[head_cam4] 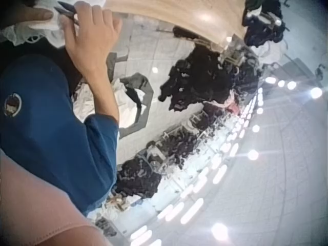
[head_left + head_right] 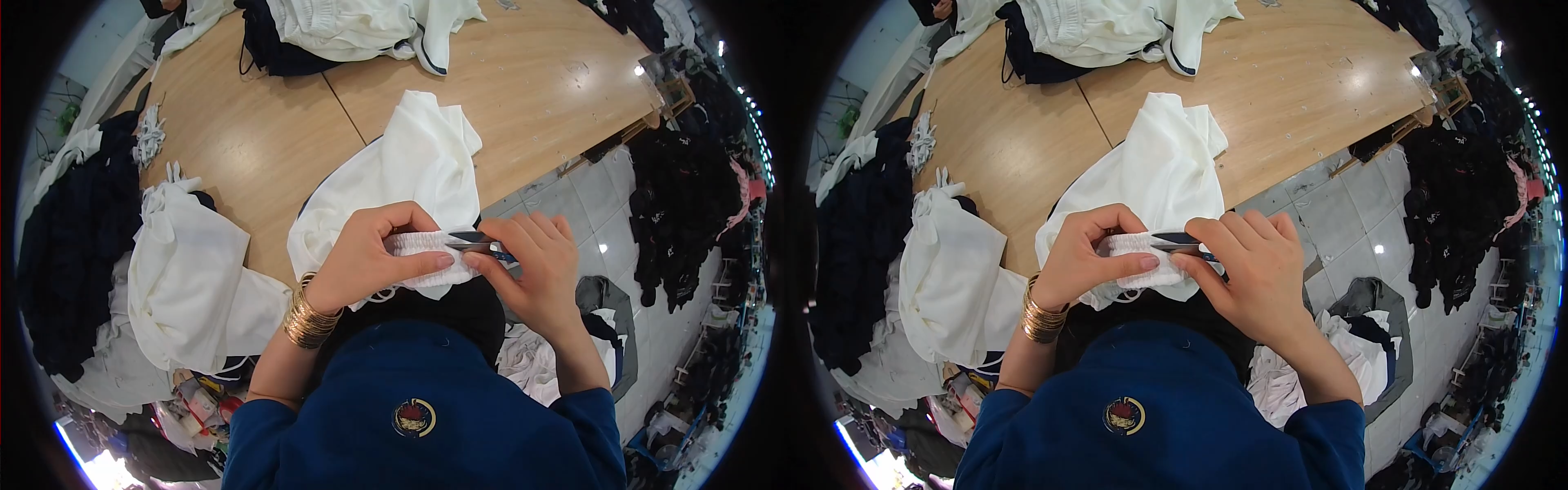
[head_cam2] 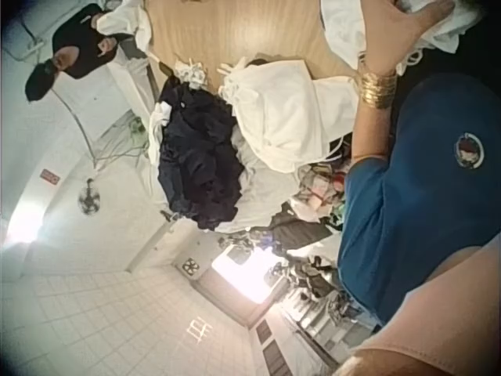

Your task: Trimming excess threads from white athletic shorts using thread snips.

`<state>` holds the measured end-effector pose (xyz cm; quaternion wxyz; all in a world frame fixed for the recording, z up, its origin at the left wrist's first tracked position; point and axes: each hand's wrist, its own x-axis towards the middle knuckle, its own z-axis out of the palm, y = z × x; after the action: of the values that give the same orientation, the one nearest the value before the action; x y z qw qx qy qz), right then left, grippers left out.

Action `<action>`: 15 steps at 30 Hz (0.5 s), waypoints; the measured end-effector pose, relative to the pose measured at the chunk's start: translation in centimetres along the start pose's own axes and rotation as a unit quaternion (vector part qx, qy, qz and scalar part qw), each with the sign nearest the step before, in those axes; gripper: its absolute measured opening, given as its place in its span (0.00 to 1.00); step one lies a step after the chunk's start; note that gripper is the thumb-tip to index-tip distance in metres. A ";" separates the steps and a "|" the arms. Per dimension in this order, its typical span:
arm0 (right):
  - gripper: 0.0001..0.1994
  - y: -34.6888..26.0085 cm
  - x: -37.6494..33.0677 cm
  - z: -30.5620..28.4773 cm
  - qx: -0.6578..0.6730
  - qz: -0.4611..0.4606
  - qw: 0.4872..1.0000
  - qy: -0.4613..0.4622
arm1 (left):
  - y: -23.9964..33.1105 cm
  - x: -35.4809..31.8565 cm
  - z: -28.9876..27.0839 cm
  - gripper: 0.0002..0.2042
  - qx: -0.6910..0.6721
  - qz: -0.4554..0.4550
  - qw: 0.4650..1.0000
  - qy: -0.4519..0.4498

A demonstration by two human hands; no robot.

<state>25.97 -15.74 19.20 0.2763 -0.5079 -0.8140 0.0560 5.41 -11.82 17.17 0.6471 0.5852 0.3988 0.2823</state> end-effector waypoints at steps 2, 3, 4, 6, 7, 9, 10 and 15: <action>0.12 -0.1 0.0 0.0 -0.006 -0.003 1.000 0.000 | 0.0 0.0 0.0 0.11 -0.001 0.000 1.000 0.000; 0.12 -0.1 0.0 0.0 -0.009 -0.001 1.000 -0.001 | 0.0 0.0 0.0 0.11 -0.004 -0.001 1.000 0.000; 0.12 -0.1 0.0 0.0 -0.011 0.000 1.000 -0.002 | 0.0 0.0 0.1 0.11 -0.007 -0.002 1.000 0.000; 0.11 -0.1 -0.1 0.1 -0.014 0.001 1.000 0.002 | 0.0 0.0 0.1 0.10 -0.003 0.000 1.000 0.002; 0.11 -0.1 -0.1 0.2 -0.017 0.001 1.000 0.006 | 0.0 0.0 0.1 0.10 0.002 0.002 1.000 0.003; 0.11 -0.2 -0.1 0.2 -0.025 0.000 1.000 0.011 | 0.0 0.0 0.1 0.10 -0.001 -0.001 1.000 0.003; 0.11 -0.3 -0.1 0.2 -0.033 0.000 0.999 0.016 | -0.1 0.0 0.1 0.10 -0.004 -0.003 1.000 0.003; 0.11 -0.6 -0.1 0.1 -0.072 -0.009 0.997 0.029 | -0.2 0.0 0.1 0.10 0.008 0.001 1.000 0.004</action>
<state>25.43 -16.10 19.32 0.2627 -0.5206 -0.8121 -0.0196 5.50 -11.87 16.99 0.6402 0.5898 0.4032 0.2824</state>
